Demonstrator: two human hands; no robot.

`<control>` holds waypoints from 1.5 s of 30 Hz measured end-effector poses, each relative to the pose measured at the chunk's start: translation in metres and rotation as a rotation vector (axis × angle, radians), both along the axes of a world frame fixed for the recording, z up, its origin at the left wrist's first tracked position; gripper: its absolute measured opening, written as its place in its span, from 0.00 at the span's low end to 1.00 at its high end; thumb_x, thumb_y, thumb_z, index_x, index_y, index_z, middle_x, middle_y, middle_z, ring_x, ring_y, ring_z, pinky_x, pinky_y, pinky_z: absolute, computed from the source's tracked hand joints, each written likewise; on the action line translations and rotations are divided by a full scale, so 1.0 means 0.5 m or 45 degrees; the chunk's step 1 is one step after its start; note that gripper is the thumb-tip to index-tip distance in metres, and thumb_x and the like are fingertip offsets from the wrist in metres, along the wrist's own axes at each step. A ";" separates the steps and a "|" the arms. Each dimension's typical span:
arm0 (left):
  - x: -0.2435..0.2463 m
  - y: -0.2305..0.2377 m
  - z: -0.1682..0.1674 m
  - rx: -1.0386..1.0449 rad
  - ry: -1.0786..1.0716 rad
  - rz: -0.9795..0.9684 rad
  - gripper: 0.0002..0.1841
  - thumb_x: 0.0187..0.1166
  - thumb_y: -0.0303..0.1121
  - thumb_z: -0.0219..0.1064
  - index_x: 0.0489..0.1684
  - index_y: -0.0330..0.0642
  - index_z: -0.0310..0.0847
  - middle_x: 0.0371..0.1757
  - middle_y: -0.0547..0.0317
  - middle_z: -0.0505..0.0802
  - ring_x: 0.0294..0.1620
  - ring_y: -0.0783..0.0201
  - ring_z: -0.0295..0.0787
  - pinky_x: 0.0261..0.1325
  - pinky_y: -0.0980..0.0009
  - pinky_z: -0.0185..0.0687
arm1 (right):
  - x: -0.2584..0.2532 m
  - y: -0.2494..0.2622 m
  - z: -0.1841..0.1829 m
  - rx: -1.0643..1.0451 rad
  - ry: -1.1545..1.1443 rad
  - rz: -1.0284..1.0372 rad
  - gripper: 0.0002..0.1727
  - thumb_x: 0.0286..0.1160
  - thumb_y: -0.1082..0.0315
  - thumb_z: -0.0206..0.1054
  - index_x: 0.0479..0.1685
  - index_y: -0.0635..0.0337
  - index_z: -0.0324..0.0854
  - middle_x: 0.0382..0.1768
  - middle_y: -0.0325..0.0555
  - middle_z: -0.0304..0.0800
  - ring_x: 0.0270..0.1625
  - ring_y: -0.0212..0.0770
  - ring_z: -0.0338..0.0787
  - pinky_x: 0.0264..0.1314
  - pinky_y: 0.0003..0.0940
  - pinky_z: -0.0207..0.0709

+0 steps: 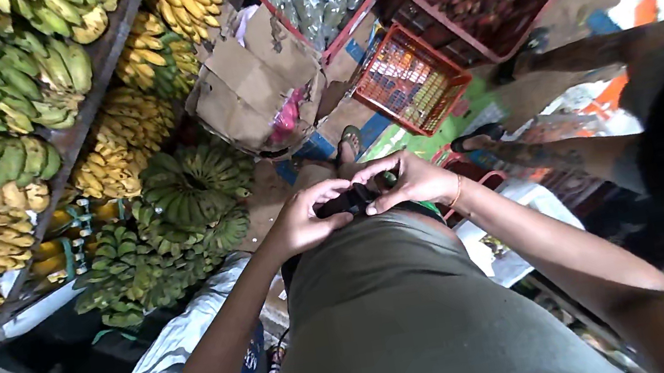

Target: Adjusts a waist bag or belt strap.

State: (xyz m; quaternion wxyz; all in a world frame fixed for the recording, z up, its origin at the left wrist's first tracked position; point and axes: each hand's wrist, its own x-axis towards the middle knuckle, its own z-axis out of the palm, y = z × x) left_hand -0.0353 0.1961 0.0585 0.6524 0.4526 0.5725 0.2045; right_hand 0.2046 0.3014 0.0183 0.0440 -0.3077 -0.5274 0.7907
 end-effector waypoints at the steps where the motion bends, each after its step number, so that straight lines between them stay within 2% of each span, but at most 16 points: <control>1: 0.002 0.002 -0.003 0.005 -0.003 -0.011 0.26 0.71 0.32 0.79 0.71 0.44 0.84 0.60 0.57 0.93 0.59 0.68 0.90 0.66 0.65 0.86 | -0.002 0.000 0.001 0.000 -0.038 0.004 0.23 0.47 0.70 0.88 0.49 0.57 0.93 0.45 0.38 0.95 0.47 0.30 0.91 0.52 0.29 0.87; 4: 0.014 0.010 -0.007 0.024 0.076 -0.038 0.23 0.70 0.32 0.80 0.64 0.38 0.85 0.54 0.53 0.93 0.54 0.65 0.91 0.62 0.63 0.87 | -0.024 -0.001 0.002 0.053 -0.205 0.119 0.24 0.46 0.59 0.89 0.45 0.55 0.90 0.37 0.39 0.93 0.40 0.33 0.90 0.46 0.34 0.87; 6: 0.024 0.026 0.002 -0.019 0.137 -0.102 0.24 0.67 0.28 0.81 0.63 0.35 0.84 0.54 0.48 0.92 0.54 0.60 0.90 0.62 0.60 0.86 | -0.037 0.012 0.005 0.185 -0.287 0.299 0.31 0.44 0.45 0.89 0.46 0.54 0.87 0.36 0.40 0.91 0.41 0.37 0.90 0.49 0.44 0.85; 8: 0.029 0.042 0.005 -0.048 0.153 -0.201 0.24 0.67 0.27 0.81 0.63 0.35 0.83 0.56 0.48 0.91 0.57 0.60 0.90 0.65 0.60 0.86 | -0.042 0.040 0.006 0.347 -0.238 0.460 0.31 0.45 0.42 0.88 0.42 0.55 0.87 0.34 0.41 0.91 0.40 0.39 0.89 0.51 0.50 0.81; 10: 0.028 0.053 0.000 -0.055 0.113 -0.261 0.22 0.68 0.28 0.80 0.61 0.35 0.84 0.55 0.48 0.92 0.56 0.61 0.91 0.64 0.62 0.86 | -0.039 0.068 -0.007 0.420 -0.109 0.574 0.28 0.49 0.45 0.88 0.40 0.57 0.89 0.33 0.42 0.91 0.39 0.39 0.88 0.50 0.52 0.81; 15: 0.032 0.062 0.007 -0.018 0.062 -0.317 0.22 0.69 0.33 0.80 0.63 0.39 0.86 0.55 0.54 0.92 0.56 0.65 0.89 0.62 0.66 0.85 | -0.003 0.080 -0.033 0.388 0.125 0.521 0.22 0.51 0.53 0.87 0.38 0.58 0.90 0.27 0.37 0.88 0.31 0.30 0.83 0.38 0.35 0.80; 18: 0.044 0.066 0.014 0.043 0.052 -0.437 0.23 0.71 0.33 0.78 0.68 0.43 0.87 0.54 0.55 0.92 0.56 0.68 0.88 0.63 0.67 0.84 | 0.038 0.061 -0.018 0.474 0.083 0.457 0.22 0.50 0.53 0.87 0.40 0.57 0.91 0.31 0.38 0.92 0.34 0.33 0.88 0.41 0.39 0.84; 22: 0.065 0.085 0.008 0.076 -0.032 -0.528 0.21 0.71 0.33 0.77 0.64 0.44 0.87 0.51 0.57 0.91 0.54 0.68 0.87 0.62 0.68 0.84 | 0.089 0.049 -0.019 0.534 0.098 0.351 0.24 0.50 0.52 0.86 0.43 0.57 0.91 0.34 0.38 0.94 0.38 0.32 0.90 0.45 0.37 0.86; 27: 0.108 0.091 0.000 -0.239 -0.139 -0.279 0.24 0.67 0.23 0.77 0.65 0.44 0.85 0.56 0.56 0.89 0.59 0.64 0.84 0.64 0.64 0.80 | 0.111 0.039 -0.013 0.586 -0.077 0.262 0.25 0.48 0.50 0.88 0.42 0.56 0.91 0.36 0.40 0.94 0.41 0.37 0.92 0.49 0.44 0.87; 29: 0.126 0.094 0.015 -0.385 -0.055 -0.169 0.24 0.68 0.22 0.77 0.66 0.46 0.85 0.57 0.56 0.89 0.58 0.65 0.86 0.61 0.64 0.83 | 0.102 0.050 0.008 0.657 -0.197 0.332 0.27 0.47 0.49 0.89 0.43 0.57 0.91 0.37 0.43 0.94 0.43 0.42 0.91 0.51 0.51 0.84; 31: 0.134 0.101 0.037 -0.307 0.119 -0.194 0.23 0.67 0.24 0.81 0.64 0.46 0.88 0.57 0.58 0.93 0.60 0.67 0.89 0.64 0.66 0.85 | 0.092 0.052 0.019 0.711 -0.241 0.366 0.27 0.46 0.49 0.90 0.43 0.56 0.91 0.37 0.43 0.94 0.43 0.43 0.92 0.54 0.54 0.82; 33: 0.136 0.105 0.055 -0.334 0.149 -0.164 0.21 0.67 0.25 0.81 0.60 0.44 0.90 0.57 0.57 0.93 0.60 0.67 0.87 0.64 0.67 0.84 | 0.084 0.048 0.026 0.744 -0.240 0.385 0.27 0.46 0.48 0.89 0.43 0.55 0.90 0.36 0.41 0.94 0.41 0.41 0.92 0.50 0.50 0.85; 36: 0.123 0.121 0.050 -0.531 0.037 -0.033 0.09 0.76 0.33 0.74 0.49 0.42 0.90 0.48 0.59 0.93 0.50 0.68 0.86 0.55 0.65 0.81 | 0.064 0.043 0.035 0.779 -0.238 0.398 0.27 0.45 0.47 0.89 0.42 0.54 0.89 0.33 0.39 0.93 0.38 0.39 0.91 0.45 0.48 0.84; 38: 0.107 0.123 0.025 -0.477 0.049 -0.111 0.08 0.79 0.35 0.74 0.42 0.40 0.91 0.44 0.59 0.92 0.45 0.69 0.86 0.50 0.66 0.82 | 0.049 0.042 0.037 0.786 -0.239 0.416 0.28 0.46 0.46 0.89 0.41 0.53 0.89 0.33 0.39 0.93 0.38 0.40 0.91 0.45 0.49 0.84; 41: 0.078 0.122 0.008 -0.388 -0.014 -0.187 0.04 0.79 0.30 0.71 0.36 0.39 0.89 0.55 0.58 0.87 0.56 0.67 0.82 0.57 0.66 0.80 | 0.043 0.030 0.024 0.788 -0.140 0.292 0.28 0.46 0.46 0.88 0.42 0.54 0.91 0.34 0.39 0.94 0.39 0.38 0.92 0.47 0.47 0.85; 45: 0.041 0.080 -0.029 -0.380 -0.389 -0.045 0.07 0.80 0.25 0.62 0.43 0.44 0.87 0.59 0.65 0.88 0.61 0.72 0.82 0.63 0.69 0.81 | 0.067 -0.012 0.006 0.657 -0.092 0.063 0.27 0.48 0.47 0.86 0.46 0.53 0.91 0.38 0.34 0.96 0.43 0.30 0.93 0.51 0.38 0.88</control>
